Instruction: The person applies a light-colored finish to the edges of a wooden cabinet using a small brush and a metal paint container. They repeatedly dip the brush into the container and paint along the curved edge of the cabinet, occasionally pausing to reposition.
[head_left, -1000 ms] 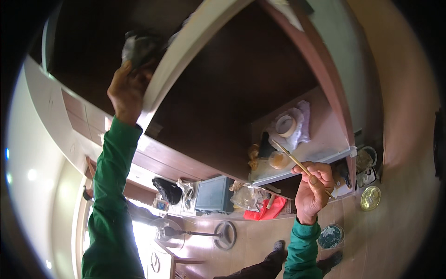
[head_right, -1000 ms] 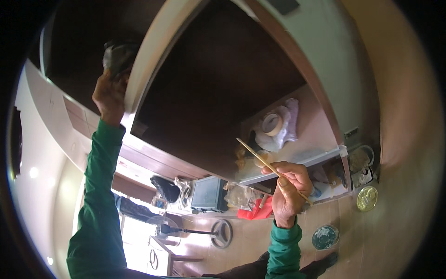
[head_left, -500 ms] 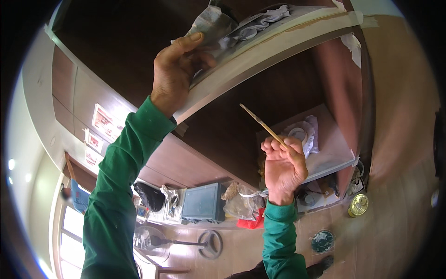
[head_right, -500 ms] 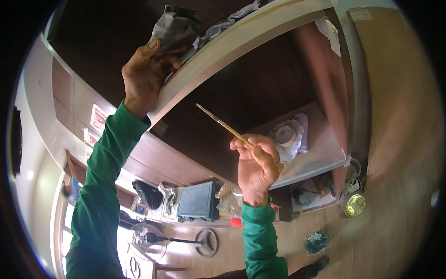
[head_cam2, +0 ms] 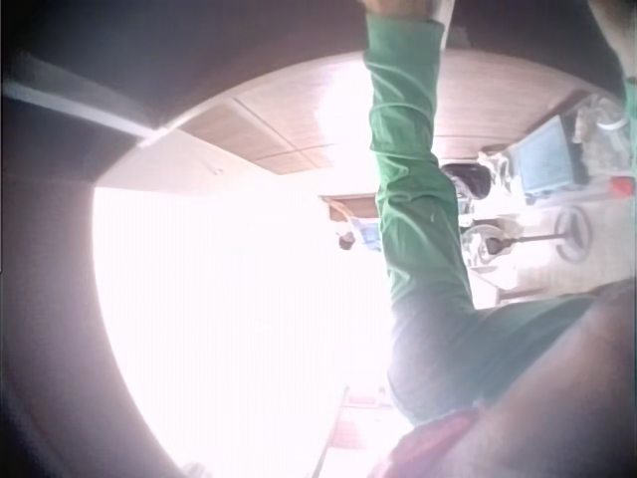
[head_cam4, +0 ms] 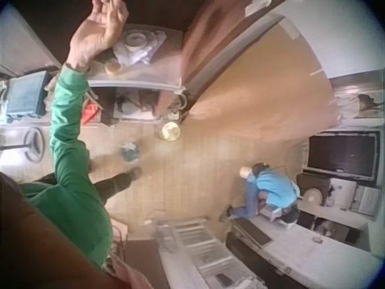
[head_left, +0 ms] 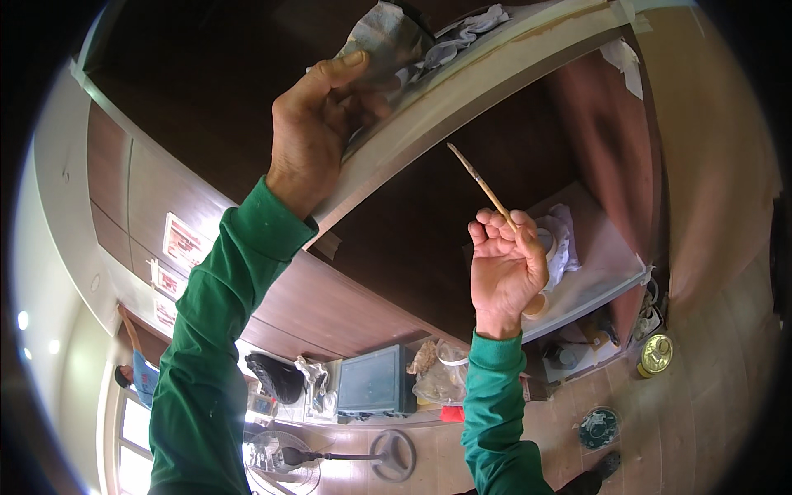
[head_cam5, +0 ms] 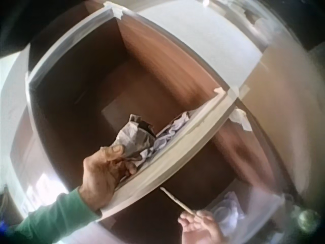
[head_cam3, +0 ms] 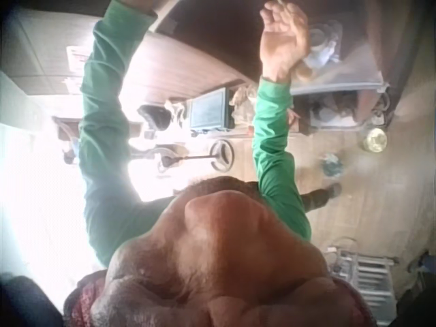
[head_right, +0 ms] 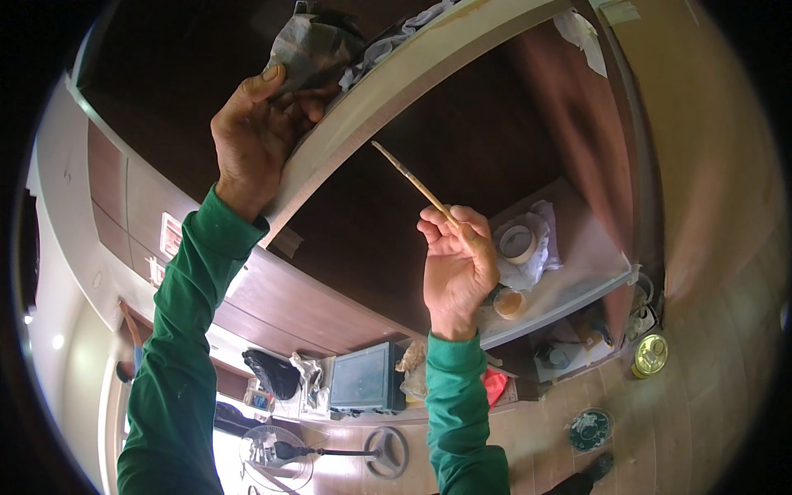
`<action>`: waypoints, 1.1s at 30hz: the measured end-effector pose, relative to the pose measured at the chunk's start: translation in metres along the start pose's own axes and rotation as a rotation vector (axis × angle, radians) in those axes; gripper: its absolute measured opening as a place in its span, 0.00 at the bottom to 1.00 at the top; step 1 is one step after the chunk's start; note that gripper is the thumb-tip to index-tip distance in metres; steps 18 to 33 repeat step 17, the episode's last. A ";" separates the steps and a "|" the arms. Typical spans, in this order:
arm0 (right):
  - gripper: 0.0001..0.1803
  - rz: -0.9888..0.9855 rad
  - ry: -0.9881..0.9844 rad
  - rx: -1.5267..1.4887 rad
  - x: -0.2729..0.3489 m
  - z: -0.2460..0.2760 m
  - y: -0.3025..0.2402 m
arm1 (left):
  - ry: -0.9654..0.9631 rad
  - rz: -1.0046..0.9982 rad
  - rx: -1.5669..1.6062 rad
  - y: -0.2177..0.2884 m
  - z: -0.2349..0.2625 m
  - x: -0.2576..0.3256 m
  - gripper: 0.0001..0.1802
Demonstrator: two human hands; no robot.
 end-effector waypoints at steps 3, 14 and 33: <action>0.14 0.011 -0.016 0.005 -0.003 0.000 0.000 | -0.018 -0.020 -0.018 0.000 0.001 -0.002 0.25; 0.14 -0.007 -0.020 -0.018 -0.011 -0.001 0.003 | -0.006 0.016 -0.002 -0.001 0.001 -0.004 0.25; 0.14 -0.006 -0.022 -0.001 -0.013 0.001 0.002 | -0.031 0.012 -0.011 -0.002 0.003 -0.006 0.26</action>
Point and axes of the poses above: each hand's wrist, its own x-axis away from the middle knuckle, its own z-axis out of the back of the hand, y = z × x, the point moved 4 cm from there along -x, towards the middle knuckle, and after that the axes turned 2 degrees about y, right-handed, at the moved point
